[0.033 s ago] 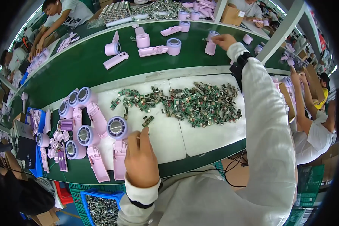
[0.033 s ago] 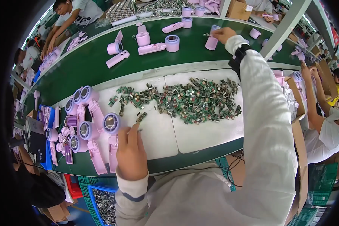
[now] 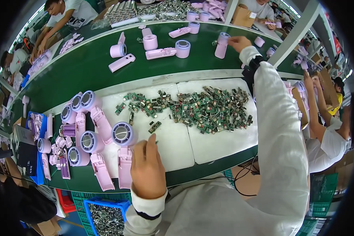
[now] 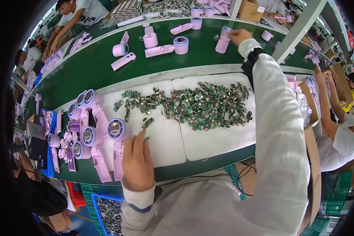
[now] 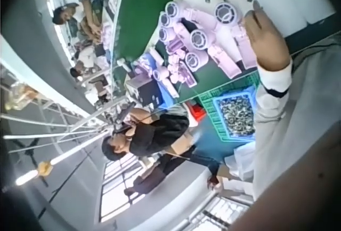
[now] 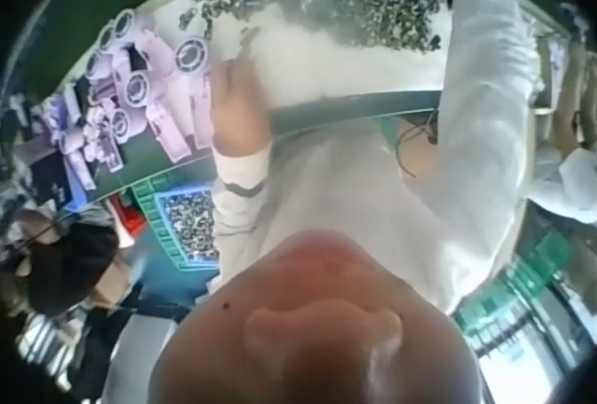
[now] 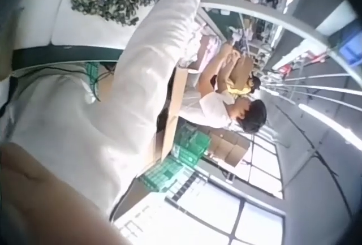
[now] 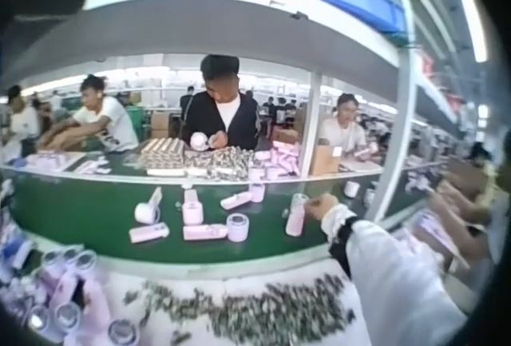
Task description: Assembling small electronic components into plastic handheld fan housings on a factory production line.
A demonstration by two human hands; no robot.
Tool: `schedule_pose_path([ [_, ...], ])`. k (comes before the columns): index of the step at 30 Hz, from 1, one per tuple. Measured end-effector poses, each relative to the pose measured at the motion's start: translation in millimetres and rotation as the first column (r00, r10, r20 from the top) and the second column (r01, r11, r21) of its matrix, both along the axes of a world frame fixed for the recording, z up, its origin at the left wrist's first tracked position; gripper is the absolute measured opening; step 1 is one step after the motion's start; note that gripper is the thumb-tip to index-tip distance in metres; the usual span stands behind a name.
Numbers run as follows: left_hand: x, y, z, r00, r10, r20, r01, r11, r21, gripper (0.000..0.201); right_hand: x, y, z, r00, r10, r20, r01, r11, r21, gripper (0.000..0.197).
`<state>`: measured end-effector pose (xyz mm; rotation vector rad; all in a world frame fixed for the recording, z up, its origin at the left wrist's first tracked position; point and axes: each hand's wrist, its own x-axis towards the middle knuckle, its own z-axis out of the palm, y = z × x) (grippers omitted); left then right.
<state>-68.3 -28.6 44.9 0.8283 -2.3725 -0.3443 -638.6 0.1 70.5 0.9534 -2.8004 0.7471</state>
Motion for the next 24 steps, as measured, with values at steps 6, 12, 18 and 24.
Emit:
schedule_pose_path([
  [6, 16, 20, -6, 0.998, 0.056, -0.016, -0.055, 0.997, 0.056, 0.032, -49, 37, 2, 0.890, -0.438, -0.129, 0.437, 0.736, 0.517, 0.040],
  [12, 21, 17, 6, 0.983, -0.031, -0.180, 0.073, 0.971, 0.228, 0.030, -63, 63, 39, 0.877, -0.265, 0.402, 0.136, 0.938, 0.320, 0.034],
  [18, 22, 17, -1, 0.946, 0.005, -0.324, 0.126, 0.916, 0.381, 0.036, 189, 73, 108, 0.649, 0.701, 0.294, -0.612, 0.711, -0.345, 0.020],
  [24, 29, 10, -2, 0.978, -0.093, -0.187, 0.119, 0.984, 0.134, 0.032, 382, 113, 65, 0.449, 0.880, 0.152, -0.888, 0.459, -0.037, 0.016],
])
